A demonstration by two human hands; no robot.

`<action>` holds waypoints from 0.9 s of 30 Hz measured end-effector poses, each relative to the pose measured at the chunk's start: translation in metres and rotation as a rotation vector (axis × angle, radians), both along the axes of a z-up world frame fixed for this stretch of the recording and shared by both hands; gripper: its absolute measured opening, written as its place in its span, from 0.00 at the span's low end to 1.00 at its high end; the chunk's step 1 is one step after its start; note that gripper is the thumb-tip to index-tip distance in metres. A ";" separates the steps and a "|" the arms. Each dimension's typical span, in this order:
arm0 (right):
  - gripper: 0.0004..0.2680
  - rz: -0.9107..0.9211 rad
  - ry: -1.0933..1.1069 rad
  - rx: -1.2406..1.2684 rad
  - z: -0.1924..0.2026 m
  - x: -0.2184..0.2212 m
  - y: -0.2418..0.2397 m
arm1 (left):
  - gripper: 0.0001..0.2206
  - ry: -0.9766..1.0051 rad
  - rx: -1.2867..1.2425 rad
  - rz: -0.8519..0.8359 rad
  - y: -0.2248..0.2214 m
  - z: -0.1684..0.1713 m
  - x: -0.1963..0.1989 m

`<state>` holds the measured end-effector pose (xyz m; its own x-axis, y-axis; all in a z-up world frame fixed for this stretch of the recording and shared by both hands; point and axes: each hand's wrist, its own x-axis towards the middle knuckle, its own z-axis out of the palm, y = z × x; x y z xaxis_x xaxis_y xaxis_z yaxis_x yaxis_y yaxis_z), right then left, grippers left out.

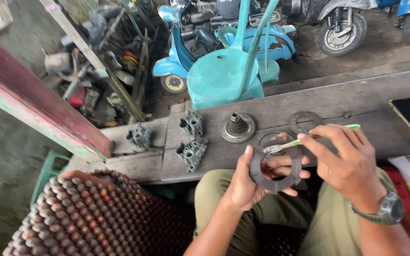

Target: Cleaning motorcycle clutch plates and components using a small brush to remove dirt and residue.

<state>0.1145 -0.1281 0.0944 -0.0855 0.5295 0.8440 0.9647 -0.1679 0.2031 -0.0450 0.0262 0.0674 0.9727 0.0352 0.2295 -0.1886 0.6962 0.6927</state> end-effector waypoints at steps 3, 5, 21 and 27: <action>0.15 0.028 0.065 0.017 -0.007 -0.003 -0.006 | 0.38 -0.055 -0.183 -0.053 -0.003 -0.006 0.007; 0.14 0.059 0.107 0.025 -0.012 0.003 -0.011 | 0.39 -0.056 -0.111 -0.047 -0.010 -0.009 0.010; 0.04 0.325 0.211 0.104 -0.016 -0.011 -0.011 | 0.40 -0.174 -0.112 -0.192 -0.006 -0.041 0.008; 0.03 0.397 0.266 0.082 -0.022 -0.015 -0.009 | 0.38 -0.209 -0.007 -0.171 -0.005 -0.047 0.010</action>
<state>0.0993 -0.1366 0.0723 -0.0430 0.4304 0.9016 0.9741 0.2187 -0.0580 -0.0348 0.0216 0.0203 0.8962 -0.1236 0.4261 -0.2059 0.7349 0.6462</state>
